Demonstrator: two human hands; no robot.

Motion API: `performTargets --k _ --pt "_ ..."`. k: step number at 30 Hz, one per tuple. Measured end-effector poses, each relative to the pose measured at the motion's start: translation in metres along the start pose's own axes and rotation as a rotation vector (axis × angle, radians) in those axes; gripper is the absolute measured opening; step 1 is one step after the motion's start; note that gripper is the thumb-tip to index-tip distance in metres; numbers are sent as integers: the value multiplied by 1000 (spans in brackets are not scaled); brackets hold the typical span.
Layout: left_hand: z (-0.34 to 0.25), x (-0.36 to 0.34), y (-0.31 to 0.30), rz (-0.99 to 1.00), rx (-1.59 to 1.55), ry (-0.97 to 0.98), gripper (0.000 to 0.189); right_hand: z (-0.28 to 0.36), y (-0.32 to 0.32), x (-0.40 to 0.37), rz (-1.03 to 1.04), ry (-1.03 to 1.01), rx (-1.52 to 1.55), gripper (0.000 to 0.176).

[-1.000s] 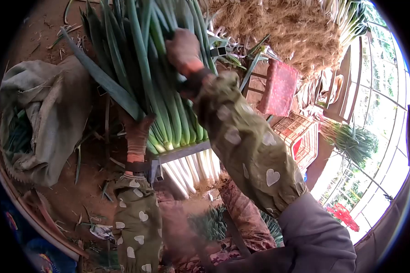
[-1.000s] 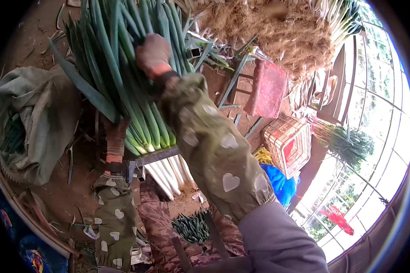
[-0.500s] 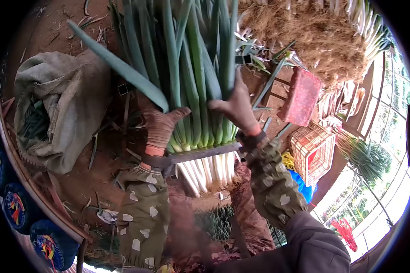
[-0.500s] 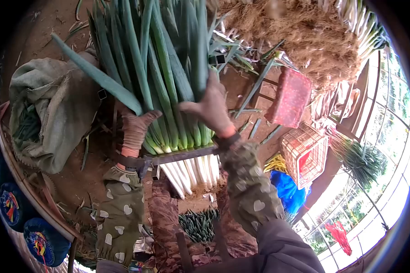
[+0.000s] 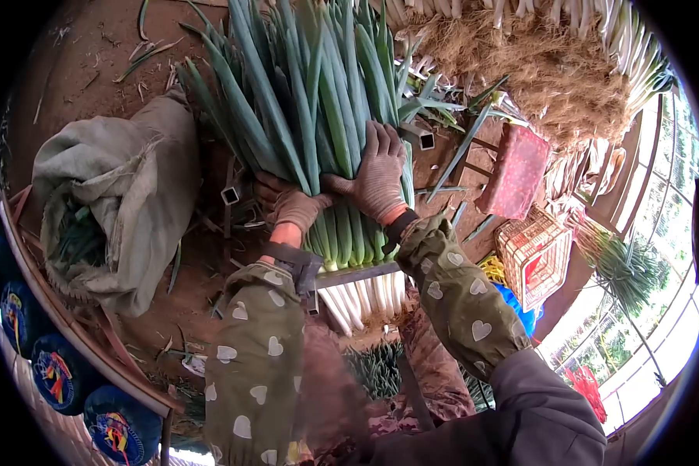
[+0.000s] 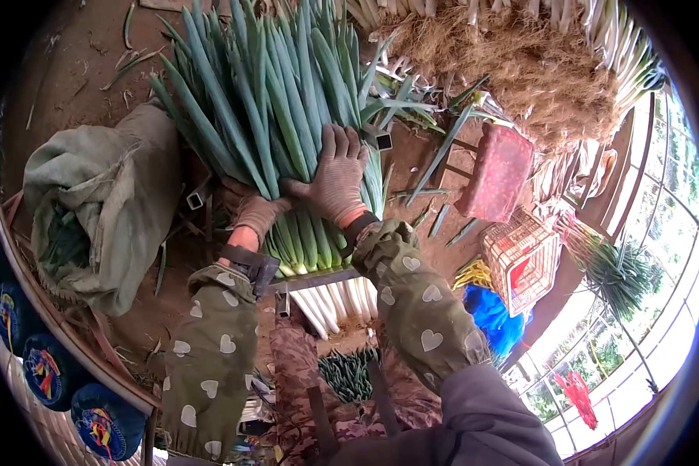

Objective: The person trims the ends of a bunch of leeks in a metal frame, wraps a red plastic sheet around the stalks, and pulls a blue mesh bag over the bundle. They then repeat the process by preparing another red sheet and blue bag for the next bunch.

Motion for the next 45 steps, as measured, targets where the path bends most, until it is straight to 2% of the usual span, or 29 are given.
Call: performTargets --k 3,8,10,12,18,22,24,27,28,29,30,32,33,34,35,36,37,38,39,40,41,42,43,45 --pt "-19 13 16 -38 77 -150 158 -14 27 9 4 27 -87 115" --pt "-13 15 22 -81 94 -98 157 -18 21 8 5 -4 -43 120" --pt "-26 21 17 -64 92 -123 157 -19 21 11 54 23 -83 119" --pt "-12 17 28 -61 135 -187 157 -23 32 11 53 31 -80 118" --pt "-18 17 17 -91 113 -121 157 -20 17 15 -54 4 -15 112" --pt "-28 23 24 -116 135 -233 155 -24 28 11 -35 27 9 110" --pt "-14 32 31 -161 95 -173 156 -25 23 9 -45 27 46 109" --pt "-6 51 33 -126 119 -173 161 -26 7 5 -62 15 99 114" --pt "1 64 45 -217 93 -179 160 -32 3 0 -101 -3 148 115" --pt "1 61 40 -213 72 -149 159 -39 -8 -7 -96 -54 195 118" --pt "3 58 36 -206 55 -122 158 -47 -23 -17 -81 -43 286 106" --pt "19 65 37 -194 6 17 156 -84 -48 -42 -121 -45 499 84" --pt "27 74 38 -215 32 67 155 -110 -58 -58 -193 40 475 64" --pt "33 79 38 -237 59 116 154 -150 -42 -74 -341 96 391 52" --pt "48 92 41 -182 -63 186 150 -194 -29 -85 -285 305 369 43" --pt "53 91 39 -151 -142 240 146 -245 -6 -95 -231 515 340 43" --pt "52 86 36 -114 -221 292 141 -293 11 -100 -153 608 234 45" --pt "54 79 32 -68 -257 348 122 -340 31 -102 -32 700 159 50" --pt "50 66 25 -19 -295 401 103 -380 51 -101 -14 751 31 58" --pt "46 53 19 33 -334 453 84 -411 61 -90 37 918 80 71" --pt "54 66 10 158 -223 533 53 -450 74 -83 256 951 66 76" --pt "65 72 9 87 -79 711 43 -486 93 -82 348 894 204 80" --pt "77 78 7 -14 62 881 34 -505 108 -73 239 938 78 72" --pt "74 76 8 -2 79 881 32 -536 128 -60 50 1022 -95 63"
Point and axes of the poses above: each hand's wrist, its own x-axis towards the middle knuckle, its own y-axis out of the palm, z = x × y, the point moved 1 cm from there along x, towards the middle knuckle, and after that the axes turned 6 degrees about -z, right-handed, at the moved point
